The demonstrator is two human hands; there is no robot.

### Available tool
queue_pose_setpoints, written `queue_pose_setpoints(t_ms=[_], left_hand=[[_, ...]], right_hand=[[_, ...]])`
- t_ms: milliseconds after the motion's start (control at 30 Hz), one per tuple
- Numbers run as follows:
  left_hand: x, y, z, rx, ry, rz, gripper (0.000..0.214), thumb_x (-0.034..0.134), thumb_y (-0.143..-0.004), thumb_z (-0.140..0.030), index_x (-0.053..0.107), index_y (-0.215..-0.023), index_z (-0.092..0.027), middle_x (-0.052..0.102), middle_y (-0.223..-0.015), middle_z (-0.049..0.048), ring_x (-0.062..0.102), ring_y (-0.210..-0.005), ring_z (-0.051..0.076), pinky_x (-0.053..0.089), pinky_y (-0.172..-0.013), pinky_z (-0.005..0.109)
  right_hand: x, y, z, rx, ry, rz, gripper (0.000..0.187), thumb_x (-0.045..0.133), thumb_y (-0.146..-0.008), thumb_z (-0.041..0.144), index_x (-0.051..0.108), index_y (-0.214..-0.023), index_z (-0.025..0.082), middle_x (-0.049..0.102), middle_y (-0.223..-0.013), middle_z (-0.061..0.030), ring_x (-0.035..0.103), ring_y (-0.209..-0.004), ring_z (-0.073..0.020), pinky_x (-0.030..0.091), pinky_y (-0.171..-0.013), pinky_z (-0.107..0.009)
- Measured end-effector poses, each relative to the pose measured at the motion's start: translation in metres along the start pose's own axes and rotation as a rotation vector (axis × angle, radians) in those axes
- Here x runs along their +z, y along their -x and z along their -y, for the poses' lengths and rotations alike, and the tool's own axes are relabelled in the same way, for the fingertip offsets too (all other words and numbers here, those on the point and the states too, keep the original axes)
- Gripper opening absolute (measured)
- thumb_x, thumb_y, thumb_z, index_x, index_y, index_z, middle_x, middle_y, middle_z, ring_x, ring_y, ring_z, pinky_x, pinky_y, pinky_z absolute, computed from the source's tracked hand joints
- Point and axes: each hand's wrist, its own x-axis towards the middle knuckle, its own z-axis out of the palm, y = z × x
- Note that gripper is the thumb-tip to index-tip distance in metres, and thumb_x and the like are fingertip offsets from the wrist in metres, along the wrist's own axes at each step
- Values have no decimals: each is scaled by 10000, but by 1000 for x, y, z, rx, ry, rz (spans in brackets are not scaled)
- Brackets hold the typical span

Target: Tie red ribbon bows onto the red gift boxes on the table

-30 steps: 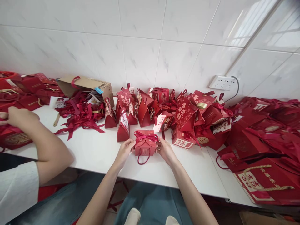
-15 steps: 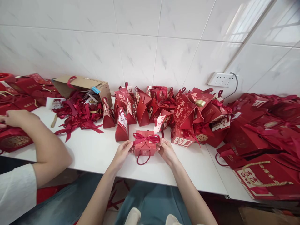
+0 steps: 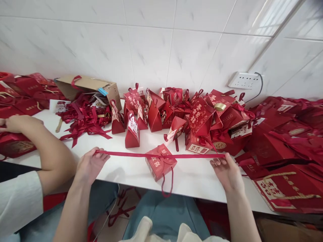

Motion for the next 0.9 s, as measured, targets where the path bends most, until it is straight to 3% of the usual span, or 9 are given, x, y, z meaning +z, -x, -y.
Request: queue_pose_setpoints(t_ms=[67,167,300,367,433,567,700,800,900], left_hand=[[25,2,-8,60,65,34,88,640,-597,-192,553,-603,-177,588,-617,-28,558,-632,115,535,-600,233],[72,7,-22,119,91,193,153,720,-571,-248,594,-608,-169,673,-775,15,615,-729,150,535,-594,243],[140,26,-30,183,71,639,236,788,-616,-306,609,-561,-163,619,-621,-6,562,-580,113,490,-541,232],[168,36,-27,211,43,771,215,788,-655,-327,658,-610,-162,623,-625,-4,555,-577,101,469,-541,216],[186,45,-21,226,-13,830,222,765,-697,-379,724,-746,-166,667,-714,25,583,-644,114,465,-561,214],[198,53,-14,254,-106,887,258,691,-782,-379,745,-964,-205,711,-826,53,609,-738,137,482,-639,237],[196,58,-14,259,-104,923,258,632,-822,-342,736,-1016,-207,727,-910,81,620,-822,160,487,-674,248],[196,60,-14,251,-97,917,258,633,-803,-332,741,-991,-192,726,-898,86,615,-802,156,478,-644,239],[188,53,-17,284,-52,822,223,655,-745,-333,748,-867,-171,714,-837,78,606,-745,153,469,-605,242]], right_hand=[[20,0,13,-85,7,34,336,850,-564,384,573,-626,204,613,-598,53,608,-578,-110,545,-613,-271],[64,4,35,-180,33,200,295,840,-579,399,628,-680,222,719,-828,-1,689,-766,-181,572,-696,-337],[128,21,46,-240,104,465,275,803,-640,431,644,-612,209,695,-667,8,685,-653,-168,583,-721,-353],[153,30,42,-271,144,539,284,785,-662,456,674,-606,200,678,-602,1,675,-611,-168,582,-715,-349],[169,36,37,-294,166,578,288,758,-692,480,715,-653,199,705,-637,-20,689,-656,-180,575,-742,-349],[176,42,35,-335,152,652,278,668,-792,483,761,-786,222,757,-851,-38,701,-840,-190,543,-858,-351],[173,45,38,-354,165,718,285,614,-838,471,768,-862,233,753,-962,-47,684,-940,-205,532,-888,-353],[172,47,40,-350,160,694,279,629,-822,468,767,-843,227,755,-929,-52,690,-897,-204,545,-849,-348],[157,47,48,-330,105,701,289,640,-815,445,742,-690,206,733,-726,-38,689,-687,-175,569,-655,-297]])
